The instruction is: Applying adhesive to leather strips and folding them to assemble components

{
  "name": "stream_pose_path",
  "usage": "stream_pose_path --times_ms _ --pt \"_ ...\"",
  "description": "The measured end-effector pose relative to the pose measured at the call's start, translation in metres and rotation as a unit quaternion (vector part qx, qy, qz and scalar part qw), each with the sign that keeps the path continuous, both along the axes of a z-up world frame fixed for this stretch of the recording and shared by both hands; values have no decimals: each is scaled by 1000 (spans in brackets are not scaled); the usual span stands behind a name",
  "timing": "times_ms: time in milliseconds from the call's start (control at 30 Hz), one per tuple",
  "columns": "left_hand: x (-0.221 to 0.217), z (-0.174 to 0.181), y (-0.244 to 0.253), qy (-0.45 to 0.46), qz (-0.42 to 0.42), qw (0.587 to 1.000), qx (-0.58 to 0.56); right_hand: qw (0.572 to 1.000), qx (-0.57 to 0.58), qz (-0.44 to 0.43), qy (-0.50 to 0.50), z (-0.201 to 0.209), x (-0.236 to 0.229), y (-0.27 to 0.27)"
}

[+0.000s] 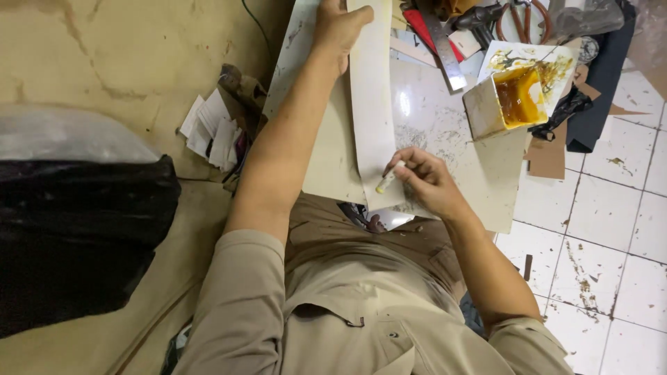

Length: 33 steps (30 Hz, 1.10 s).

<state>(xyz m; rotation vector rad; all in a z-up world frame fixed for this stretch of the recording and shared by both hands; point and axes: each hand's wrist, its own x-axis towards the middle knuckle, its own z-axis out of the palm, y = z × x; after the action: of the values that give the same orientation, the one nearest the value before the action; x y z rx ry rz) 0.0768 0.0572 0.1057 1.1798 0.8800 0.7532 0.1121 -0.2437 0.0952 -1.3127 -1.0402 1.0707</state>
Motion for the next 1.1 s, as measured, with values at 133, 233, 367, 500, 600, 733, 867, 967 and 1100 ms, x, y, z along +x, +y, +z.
stream_pose_path --times_ms 133,233,367,500,600,733,867,967,1100 --pt "17 -41 24 59 34 989 132 998 -55 1 6 -12 -4 0" --pt "23 -66 32 104 35 967 230 997 -72 9 -10 3 -5 -4" --pt "2 -66 27 118 6 932 343 993 -93 39 -69 8 14 -20" --pt "-33 -87 24 103 36 852 512 938 47 -110 -325 37 72 -50" --pt "-54 -97 14 103 32 829 549 869 55 -226 -436 61 120 -59" --pt "-69 -80 -3 105 11 842 528 782 -11 -210 -587 77 154 -37" --pt "-67 -102 2 163 14 859 484 720 16 -172 -672 50 179 -27" --pt "-65 -100 6 139 10 861 489 709 -9 -153 -688 49 180 -19" --pt "-60 -100 11 149 2 849 506 707 -14 -111 -698 56 177 -14"
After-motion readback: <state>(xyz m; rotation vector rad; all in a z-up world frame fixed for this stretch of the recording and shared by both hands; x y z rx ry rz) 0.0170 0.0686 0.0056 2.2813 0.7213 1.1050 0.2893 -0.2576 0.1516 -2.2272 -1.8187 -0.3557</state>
